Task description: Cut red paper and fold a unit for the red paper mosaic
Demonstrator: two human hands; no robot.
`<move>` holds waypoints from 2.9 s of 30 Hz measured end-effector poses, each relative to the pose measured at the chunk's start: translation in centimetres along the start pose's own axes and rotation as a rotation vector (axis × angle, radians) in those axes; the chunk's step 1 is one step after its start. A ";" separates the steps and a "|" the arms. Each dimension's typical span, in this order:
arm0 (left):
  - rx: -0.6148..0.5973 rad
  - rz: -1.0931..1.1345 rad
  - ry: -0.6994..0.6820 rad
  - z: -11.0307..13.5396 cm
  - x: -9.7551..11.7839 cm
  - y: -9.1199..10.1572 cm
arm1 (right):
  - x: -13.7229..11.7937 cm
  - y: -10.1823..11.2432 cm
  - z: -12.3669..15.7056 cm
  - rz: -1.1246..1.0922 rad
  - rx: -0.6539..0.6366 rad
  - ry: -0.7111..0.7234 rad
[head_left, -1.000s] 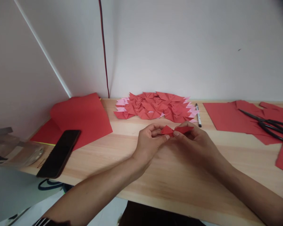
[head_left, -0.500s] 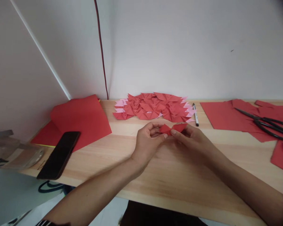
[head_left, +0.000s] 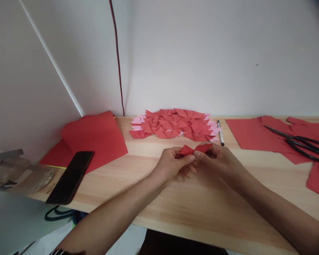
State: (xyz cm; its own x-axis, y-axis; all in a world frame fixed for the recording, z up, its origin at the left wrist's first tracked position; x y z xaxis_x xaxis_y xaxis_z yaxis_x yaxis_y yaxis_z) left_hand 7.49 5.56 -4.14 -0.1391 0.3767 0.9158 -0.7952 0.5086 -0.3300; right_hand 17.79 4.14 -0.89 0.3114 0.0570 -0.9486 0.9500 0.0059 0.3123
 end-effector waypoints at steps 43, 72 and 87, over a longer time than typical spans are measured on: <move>-0.030 -0.069 0.098 0.5 -0.7 -0.2 | -1.5 -2.4 0.8 0.147 -0.184 0.116; 0.050 -0.111 0.043 -0.4 -0.7 0.5 | -0.8 -0.4 0.1 0.125 -0.001 0.103; 0.098 -0.041 -0.066 0.1 0.7 0.7 | 0.5 0.7 0.0 0.203 0.054 -0.005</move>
State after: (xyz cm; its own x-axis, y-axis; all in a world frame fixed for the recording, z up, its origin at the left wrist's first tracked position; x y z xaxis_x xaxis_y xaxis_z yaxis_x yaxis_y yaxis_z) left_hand 6.82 6.11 -3.74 -0.1413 0.3034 0.9423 -0.8545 0.4433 -0.2709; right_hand 18.56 4.22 -1.11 0.4969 0.0468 -0.8666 0.8674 -0.0586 0.4942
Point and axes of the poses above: each hand's wrist, its own z-axis away from the middle knuckle, its own y-axis out of the back of the hand, x = y × z, the point moved 10 cm from there along -z, towards the middle knuckle, and after that the axes turned 2 degrees about z, right-handed, at the moved point
